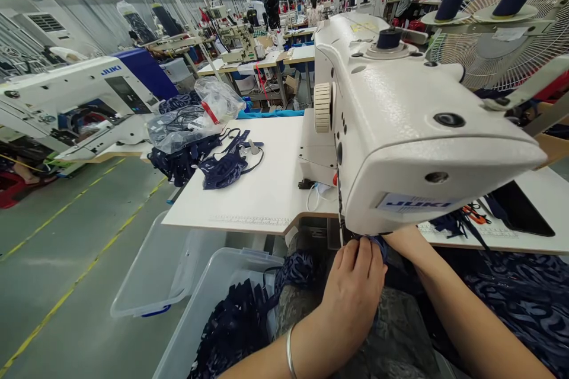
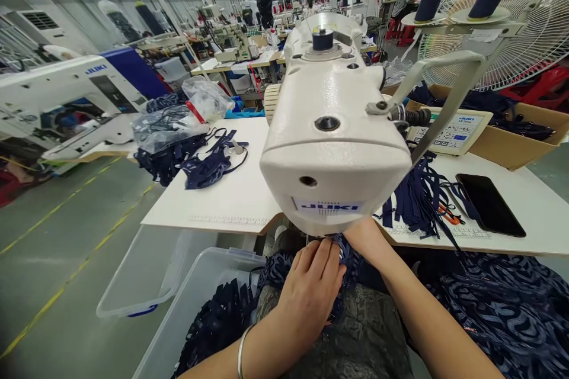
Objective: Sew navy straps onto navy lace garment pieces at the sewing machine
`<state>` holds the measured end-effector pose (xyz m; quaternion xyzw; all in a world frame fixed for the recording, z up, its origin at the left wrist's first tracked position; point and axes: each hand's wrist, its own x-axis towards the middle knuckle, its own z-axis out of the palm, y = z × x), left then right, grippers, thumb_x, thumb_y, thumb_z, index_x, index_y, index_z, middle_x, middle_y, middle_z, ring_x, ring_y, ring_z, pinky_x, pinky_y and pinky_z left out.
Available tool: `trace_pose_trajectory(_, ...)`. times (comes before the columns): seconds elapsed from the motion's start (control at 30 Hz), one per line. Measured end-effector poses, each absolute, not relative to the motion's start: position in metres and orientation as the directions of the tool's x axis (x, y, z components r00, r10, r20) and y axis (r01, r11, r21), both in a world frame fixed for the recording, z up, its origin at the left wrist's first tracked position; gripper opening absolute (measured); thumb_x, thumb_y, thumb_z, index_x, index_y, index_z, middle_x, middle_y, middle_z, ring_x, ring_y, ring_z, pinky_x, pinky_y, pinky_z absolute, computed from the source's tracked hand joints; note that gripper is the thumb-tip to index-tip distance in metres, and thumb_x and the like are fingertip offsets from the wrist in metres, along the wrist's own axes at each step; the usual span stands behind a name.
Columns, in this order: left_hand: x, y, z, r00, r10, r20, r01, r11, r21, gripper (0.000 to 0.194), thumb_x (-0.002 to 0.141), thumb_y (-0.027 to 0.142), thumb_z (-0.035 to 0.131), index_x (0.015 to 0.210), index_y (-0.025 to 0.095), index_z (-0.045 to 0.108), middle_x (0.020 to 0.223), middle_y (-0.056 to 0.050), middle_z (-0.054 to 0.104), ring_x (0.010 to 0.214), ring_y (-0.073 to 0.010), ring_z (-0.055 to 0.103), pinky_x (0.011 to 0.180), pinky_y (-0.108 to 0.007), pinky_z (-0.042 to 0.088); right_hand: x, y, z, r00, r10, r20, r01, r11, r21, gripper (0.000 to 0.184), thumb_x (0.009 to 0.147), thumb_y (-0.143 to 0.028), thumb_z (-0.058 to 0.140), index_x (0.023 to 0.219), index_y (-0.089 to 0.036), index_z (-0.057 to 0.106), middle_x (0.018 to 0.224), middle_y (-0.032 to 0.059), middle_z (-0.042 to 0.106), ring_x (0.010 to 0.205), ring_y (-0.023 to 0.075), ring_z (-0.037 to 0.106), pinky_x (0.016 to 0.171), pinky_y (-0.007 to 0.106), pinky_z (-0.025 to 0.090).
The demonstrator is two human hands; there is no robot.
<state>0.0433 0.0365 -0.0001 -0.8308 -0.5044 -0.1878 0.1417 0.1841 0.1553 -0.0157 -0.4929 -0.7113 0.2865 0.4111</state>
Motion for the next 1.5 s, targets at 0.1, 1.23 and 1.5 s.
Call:
trace_pose_trajectory(0.1, 0.044, 0.036, 0.0, 0.418, 0.783, 0.461, 0.893, -0.446, -0.052, 0.033, 0.097, 0.027, 0.049, 0.125, 0.01, 0.058, 0.121, -0.01, 0.062, 0.108, -0.0225, 0.058, 0.091, -0.034, 0.052, 0.183, 0.155, -0.016, -0.173, 0.938, 0.301, 0.461, 0.347, -0.817, 0.019, 0.077, -0.045, 0.063, 0.083, -0.028, 0.068, 0.091, 0.0094, 0.074, 0.108, 0.0363, 0.06, 0.088, 0.05, 0.053)
trace_pose_trajectory(1.23, 0.044, 0.027, -0.001, 0.423, 0.764, 0.488, 0.902, -0.407, -0.145, 0.033, 0.096, 0.026, 0.052, 0.125, 0.01, 0.059, 0.123, -0.008, 0.064, 0.11, -0.0212, 0.058, 0.092, -0.034, 0.05, 0.178, 0.156, -0.021, -0.224, 0.918, 0.327, 0.386, 0.391, -0.835, 0.025, 0.082, -0.036, 0.057, 0.1, -0.025, 0.07, 0.102, 0.0089, 0.075, 0.109, 0.0309, 0.064, 0.091, 0.047, 0.054)
trace_pose_trajectory(1.5, 0.046, 0.033, 0.0, 0.408, 0.762, 0.503, 0.9, -0.429, -0.081, 0.03, 0.097, 0.024, 0.05, 0.121, 0.009, 0.06, 0.12, -0.01, 0.065, 0.11, -0.0227, 0.06, 0.09, -0.035, 0.052, 0.182, 0.15, -0.023, -0.248, 0.904, 0.349, 0.369, 0.421, -0.829, 0.032, 0.084, -0.028, 0.051, 0.107, -0.017, 0.071, 0.112, 0.0119, 0.073, 0.105, 0.0273, 0.067, 0.091, 0.04, 0.055)
